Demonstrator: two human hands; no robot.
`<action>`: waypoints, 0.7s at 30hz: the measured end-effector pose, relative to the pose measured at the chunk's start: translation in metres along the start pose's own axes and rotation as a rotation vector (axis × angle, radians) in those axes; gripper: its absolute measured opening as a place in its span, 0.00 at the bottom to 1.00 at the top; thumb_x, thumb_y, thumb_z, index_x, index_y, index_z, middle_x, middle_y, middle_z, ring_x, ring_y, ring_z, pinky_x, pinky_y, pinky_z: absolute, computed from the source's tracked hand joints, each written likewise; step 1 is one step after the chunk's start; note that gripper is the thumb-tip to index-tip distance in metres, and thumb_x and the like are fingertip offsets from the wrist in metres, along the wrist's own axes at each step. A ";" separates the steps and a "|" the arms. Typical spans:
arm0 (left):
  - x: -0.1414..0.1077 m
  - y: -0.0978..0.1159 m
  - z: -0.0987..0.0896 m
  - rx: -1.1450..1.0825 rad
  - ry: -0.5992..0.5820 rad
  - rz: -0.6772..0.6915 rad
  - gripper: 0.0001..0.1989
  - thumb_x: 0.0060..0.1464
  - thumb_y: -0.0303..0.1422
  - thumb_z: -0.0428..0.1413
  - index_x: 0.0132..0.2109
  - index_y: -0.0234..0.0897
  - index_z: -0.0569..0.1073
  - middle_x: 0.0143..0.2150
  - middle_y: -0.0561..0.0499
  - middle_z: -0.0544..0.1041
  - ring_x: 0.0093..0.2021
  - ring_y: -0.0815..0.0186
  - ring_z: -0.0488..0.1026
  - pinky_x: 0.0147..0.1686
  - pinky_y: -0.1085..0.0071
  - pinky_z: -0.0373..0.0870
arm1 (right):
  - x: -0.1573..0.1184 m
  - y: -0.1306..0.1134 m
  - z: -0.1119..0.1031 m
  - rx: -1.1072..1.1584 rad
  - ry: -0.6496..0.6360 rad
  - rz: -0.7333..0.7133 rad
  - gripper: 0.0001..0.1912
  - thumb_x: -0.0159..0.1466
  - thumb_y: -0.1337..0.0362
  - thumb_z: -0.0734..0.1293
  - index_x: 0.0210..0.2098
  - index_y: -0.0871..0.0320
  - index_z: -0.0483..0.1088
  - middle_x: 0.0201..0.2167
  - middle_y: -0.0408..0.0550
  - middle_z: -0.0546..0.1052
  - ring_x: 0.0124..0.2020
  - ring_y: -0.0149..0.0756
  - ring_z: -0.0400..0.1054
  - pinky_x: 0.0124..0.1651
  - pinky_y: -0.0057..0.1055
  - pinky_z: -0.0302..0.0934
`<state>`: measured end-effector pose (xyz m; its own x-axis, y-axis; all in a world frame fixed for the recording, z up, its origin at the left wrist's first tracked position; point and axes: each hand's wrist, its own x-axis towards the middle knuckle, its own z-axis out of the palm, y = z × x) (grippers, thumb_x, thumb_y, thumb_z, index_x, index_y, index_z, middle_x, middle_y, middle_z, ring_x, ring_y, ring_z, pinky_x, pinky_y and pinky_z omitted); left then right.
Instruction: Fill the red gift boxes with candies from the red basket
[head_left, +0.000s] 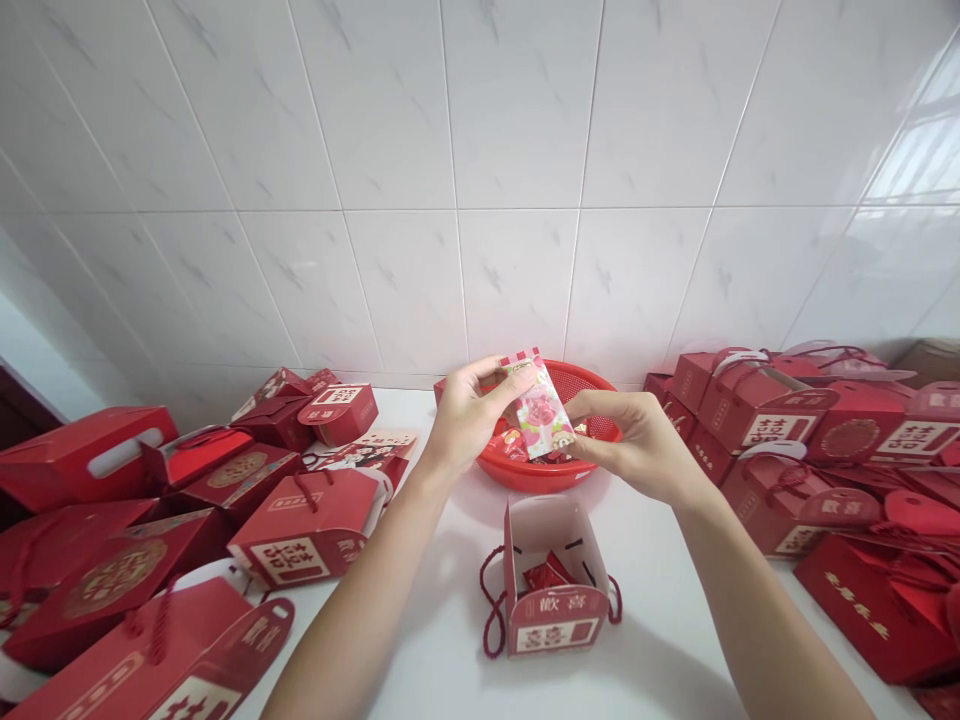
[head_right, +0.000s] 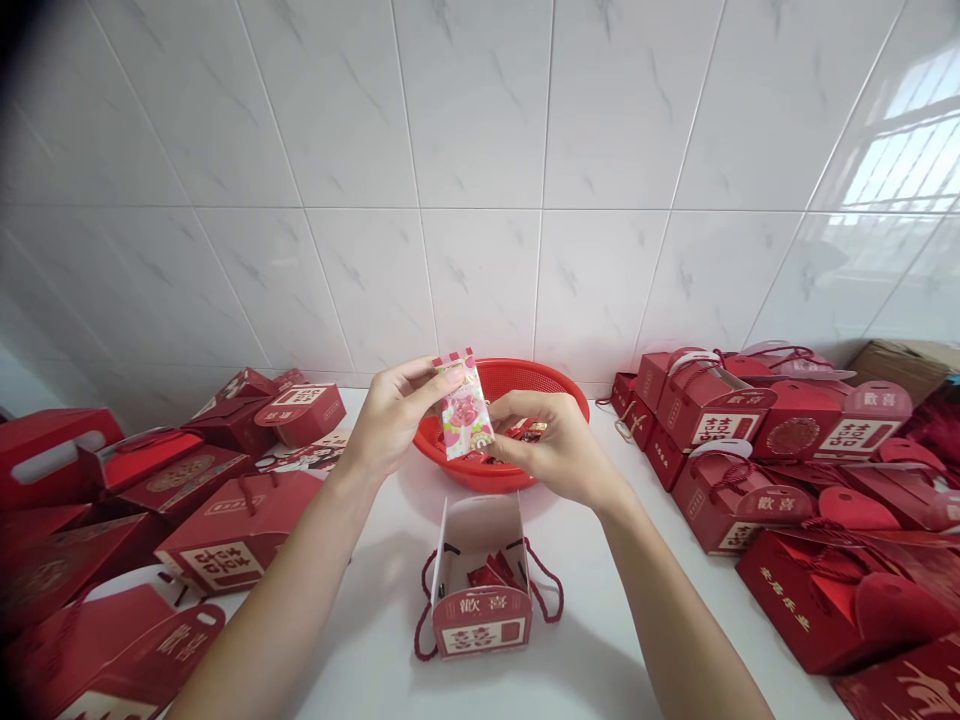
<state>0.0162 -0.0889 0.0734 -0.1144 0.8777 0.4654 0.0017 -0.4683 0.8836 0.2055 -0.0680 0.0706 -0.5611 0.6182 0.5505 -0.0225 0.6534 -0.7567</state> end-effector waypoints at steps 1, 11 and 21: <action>0.000 0.000 0.000 0.017 0.003 0.027 0.13 0.50 0.42 0.66 0.35 0.35 0.81 0.30 0.51 0.78 0.30 0.68 0.73 0.29 0.74 0.71 | 0.000 0.000 0.000 -0.010 0.000 0.010 0.03 0.59 0.65 0.72 0.33 0.56 0.79 0.31 0.46 0.81 0.33 0.36 0.74 0.35 0.31 0.69; -0.005 0.001 -0.002 0.131 0.016 0.212 0.13 0.55 0.41 0.64 0.41 0.37 0.80 0.35 0.50 0.81 0.34 0.65 0.77 0.35 0.72 0.75 | 0.003 0.008 -0.004 0.157 -0.033 0.247 0.16 0.57 0.51 0.74 0.26 0.59 0.77 0.25 0.49 0.80 0.28 0.37 0.76 0.33 0.32 0.71; -0.007 -0.001 -0.001 0.255 0.021 0.288 0.11 0.56 0.39 0.63 0.42 0.37 0.79 0.33 0.51 0.79 0.32 0.66 0.76 0.32 0.73 0.73 | 0.002 0.005 -0.012 0.315 -0.110 0.335 0.17 0.57 0.51 0.75 0.33 0.60 0.77 0.29 0.49 0.81 0.32 0.37 0.78 0.41 0.33 0.71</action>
<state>0.0166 -0.0950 0.0690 -0.0936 0.7103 0.6976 0.2835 -0.6527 0.7026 0.2143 -0.0580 0.0727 -0.6645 0.7110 0.2301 -0.0655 0.2513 -0.9657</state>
